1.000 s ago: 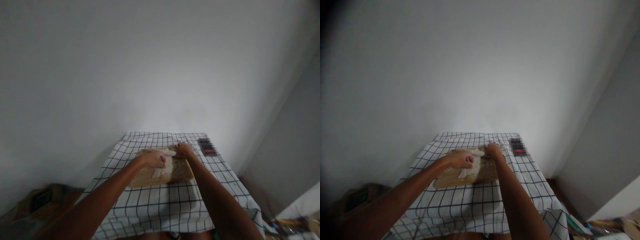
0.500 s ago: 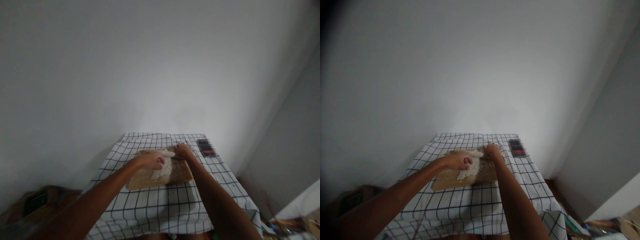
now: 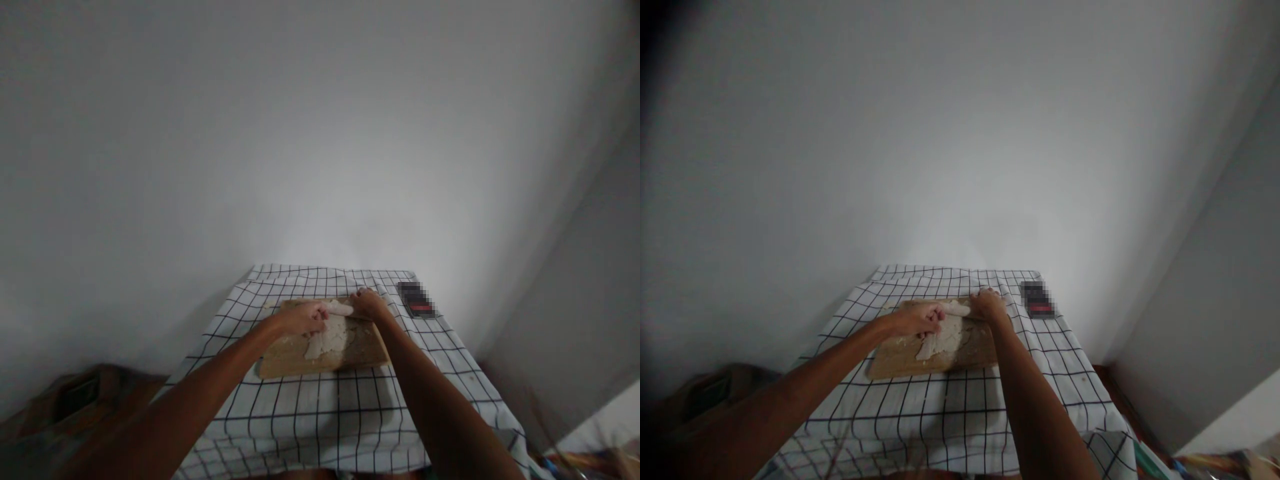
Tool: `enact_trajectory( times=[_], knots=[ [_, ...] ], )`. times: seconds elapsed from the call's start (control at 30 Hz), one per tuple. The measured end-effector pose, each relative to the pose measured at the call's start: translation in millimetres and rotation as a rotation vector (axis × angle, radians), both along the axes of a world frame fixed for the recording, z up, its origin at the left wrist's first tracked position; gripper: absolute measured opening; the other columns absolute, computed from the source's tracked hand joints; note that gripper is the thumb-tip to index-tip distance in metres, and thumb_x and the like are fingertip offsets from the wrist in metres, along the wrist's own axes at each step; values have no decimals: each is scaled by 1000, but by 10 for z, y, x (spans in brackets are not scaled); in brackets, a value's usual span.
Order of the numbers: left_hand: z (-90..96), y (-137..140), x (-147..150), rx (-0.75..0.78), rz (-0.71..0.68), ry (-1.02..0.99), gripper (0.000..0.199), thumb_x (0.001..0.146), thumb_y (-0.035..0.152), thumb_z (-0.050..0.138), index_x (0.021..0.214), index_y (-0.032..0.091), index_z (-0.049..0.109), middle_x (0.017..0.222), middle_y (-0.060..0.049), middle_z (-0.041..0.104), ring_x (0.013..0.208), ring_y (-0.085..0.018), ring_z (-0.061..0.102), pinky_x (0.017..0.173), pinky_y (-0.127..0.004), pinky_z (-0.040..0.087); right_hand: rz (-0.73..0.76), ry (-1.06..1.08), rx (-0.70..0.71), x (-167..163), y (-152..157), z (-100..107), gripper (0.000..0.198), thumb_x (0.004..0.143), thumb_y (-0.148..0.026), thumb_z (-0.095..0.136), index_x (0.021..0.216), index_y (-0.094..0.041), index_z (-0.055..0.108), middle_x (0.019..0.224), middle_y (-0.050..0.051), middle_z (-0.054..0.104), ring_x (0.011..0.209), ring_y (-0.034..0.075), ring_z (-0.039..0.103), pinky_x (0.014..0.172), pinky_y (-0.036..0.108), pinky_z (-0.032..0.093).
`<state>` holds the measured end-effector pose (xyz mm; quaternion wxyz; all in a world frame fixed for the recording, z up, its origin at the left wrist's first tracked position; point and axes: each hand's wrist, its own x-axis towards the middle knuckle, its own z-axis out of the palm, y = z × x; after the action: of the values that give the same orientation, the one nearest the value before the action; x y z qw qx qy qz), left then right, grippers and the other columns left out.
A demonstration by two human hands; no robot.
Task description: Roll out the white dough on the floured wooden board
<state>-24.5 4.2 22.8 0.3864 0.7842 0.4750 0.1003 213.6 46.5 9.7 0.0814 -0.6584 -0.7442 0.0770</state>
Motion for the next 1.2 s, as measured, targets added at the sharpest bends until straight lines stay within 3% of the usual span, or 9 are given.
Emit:
enact_trajectory(
  times=[0.13,0.27,0.5,0.67,0.8,0.9,0.97,1.1,1.2],
  knots=[
    [-82,19,45,102,66,-1,25,75,36,61,94,21,55,75,3,58,61,-13,55,53,-24,39,-22,-6,12,2,-8,4,43,101,-45,41,131,-26,66,132,13,65,125,32,59,100,46,47],
    [-131,24,86,111,80,-26,21,75,34,61,91,21,56,72,3,57,59,-13,55,52,-25,38,-47,1,19,-2,33,-35,47,103,-46,35,131,-24,65,133,15,65,125,31,59,98,45,47],
    [-18,34,39,41,62,-101,22,80,38,60,93,21,60,70,2,62,57,-14,57,53,-25,42,-88,54,23,-11,128,-121,51,102,-48,33,127,-16,65,133,19,63,123,33,59,96,48,48],
    [55,309,-27,599,237,-139,22,91,37,50,100,21,62,87,-2,67,78,-17,64,70,-29,49,-94,56,36,-16,158,-156,49,101,-48,35,125,-17,65,131,19,63,122,32,59,95,47,49],
    [67,639,48,783,220,118,30,92,29,50,118,20,62,122,-10,67,114,-23,62,100,-38,47,-59,45,43,6,145,-166,44,101,-44,37,130,-21,61,132,17,62,124,32,58,97,48,48],
    [22,850,151,764,195,289,49,93,34,50,139,19,53,148,-15,54,137,-29,49,113,-48,38,-53,30,12,10,120,-156,42,98,-40,43,133,-21,57,137,18,58,129,34,54,100,53,46],
    [-37,945,216,672,173,359,57,96,40,46,149,20,45,158,-15,44,147,-33,38,117,-56,33,-71,28,-1,1,102,-147,43,97,-39,43,134,-21,56,139,18,56,131,35,51,102,60,43],
    [-162,985,282,506,195,430,66,97,50,38,158,26,33,166,-13,30,153,-40,22,117,-70,19,-109,35,-3,-21,72,-123,46,98,-43,40,136,-21,54,142,19,54,133,37,48,104,67,37],
    [-193,907,278,452,255,451,69,97,50,36,160,24,30,168,-13,25,155,-41,17,117,-72,13,-116,24,-22,-32,31,-89,47,99,-44,37,138,-22,52,146,19,50,137,38,44,105,70,35]
  ],
)
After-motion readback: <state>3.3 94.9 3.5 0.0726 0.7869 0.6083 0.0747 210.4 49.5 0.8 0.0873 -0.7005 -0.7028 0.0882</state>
